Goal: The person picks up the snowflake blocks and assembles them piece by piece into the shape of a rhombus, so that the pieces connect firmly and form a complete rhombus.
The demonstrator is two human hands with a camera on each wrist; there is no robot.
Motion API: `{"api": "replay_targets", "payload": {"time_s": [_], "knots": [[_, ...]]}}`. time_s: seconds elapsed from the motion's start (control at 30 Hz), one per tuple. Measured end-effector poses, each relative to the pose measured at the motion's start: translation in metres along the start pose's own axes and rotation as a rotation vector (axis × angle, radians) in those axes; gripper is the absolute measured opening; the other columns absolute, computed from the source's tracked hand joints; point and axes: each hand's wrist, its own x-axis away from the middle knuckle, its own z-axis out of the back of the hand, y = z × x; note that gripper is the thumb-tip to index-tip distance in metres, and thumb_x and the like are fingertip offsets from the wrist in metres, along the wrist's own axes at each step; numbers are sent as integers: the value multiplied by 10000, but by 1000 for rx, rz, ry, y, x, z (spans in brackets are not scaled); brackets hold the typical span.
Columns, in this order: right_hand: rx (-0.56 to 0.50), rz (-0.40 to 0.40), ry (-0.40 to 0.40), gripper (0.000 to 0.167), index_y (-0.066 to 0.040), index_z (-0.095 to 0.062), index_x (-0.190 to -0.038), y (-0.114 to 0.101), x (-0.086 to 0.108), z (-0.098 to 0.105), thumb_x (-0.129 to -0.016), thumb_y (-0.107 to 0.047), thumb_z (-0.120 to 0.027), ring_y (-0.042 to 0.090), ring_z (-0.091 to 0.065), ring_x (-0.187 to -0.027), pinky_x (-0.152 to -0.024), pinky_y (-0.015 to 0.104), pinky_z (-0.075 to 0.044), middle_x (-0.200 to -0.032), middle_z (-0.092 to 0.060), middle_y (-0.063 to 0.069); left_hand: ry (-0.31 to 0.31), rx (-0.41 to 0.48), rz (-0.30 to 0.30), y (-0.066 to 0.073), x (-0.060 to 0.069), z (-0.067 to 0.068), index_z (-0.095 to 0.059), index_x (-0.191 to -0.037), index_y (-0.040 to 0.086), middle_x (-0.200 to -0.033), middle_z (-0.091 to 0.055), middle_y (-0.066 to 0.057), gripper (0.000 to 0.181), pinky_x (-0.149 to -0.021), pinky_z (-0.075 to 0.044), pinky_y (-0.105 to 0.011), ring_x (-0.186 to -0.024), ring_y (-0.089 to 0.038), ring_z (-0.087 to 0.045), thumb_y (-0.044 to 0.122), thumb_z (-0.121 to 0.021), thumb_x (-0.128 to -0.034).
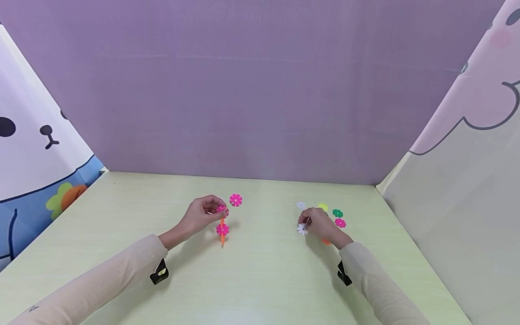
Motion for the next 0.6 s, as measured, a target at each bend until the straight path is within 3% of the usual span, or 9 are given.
{"api": "replay_targets", "payload": {"time_s": [0.2,0.6], "knots": [[-58,8,-13,151,-20,-650,-789,-4,-4,9,-742,122,-624,121,-529,-687,-626,199,-472,-751,-638,94,-1,-2,9,-1,0,0,-641,-922,74,-863,-685,-61,211,-675,-512,-231,-762,-136,-614,156,-742,-755],[-172,-6,146,63,-2,-656,-852,-24,-27,12,-793,19,-657,143,-581,-748,-677,225,-514,-807,-655,75,-14,8,11,-2,-1,-1,-641,-931,68,-874,-678,-69,225,-682,-514,-227,-777,-140,-617,165,-743,-755]]}}
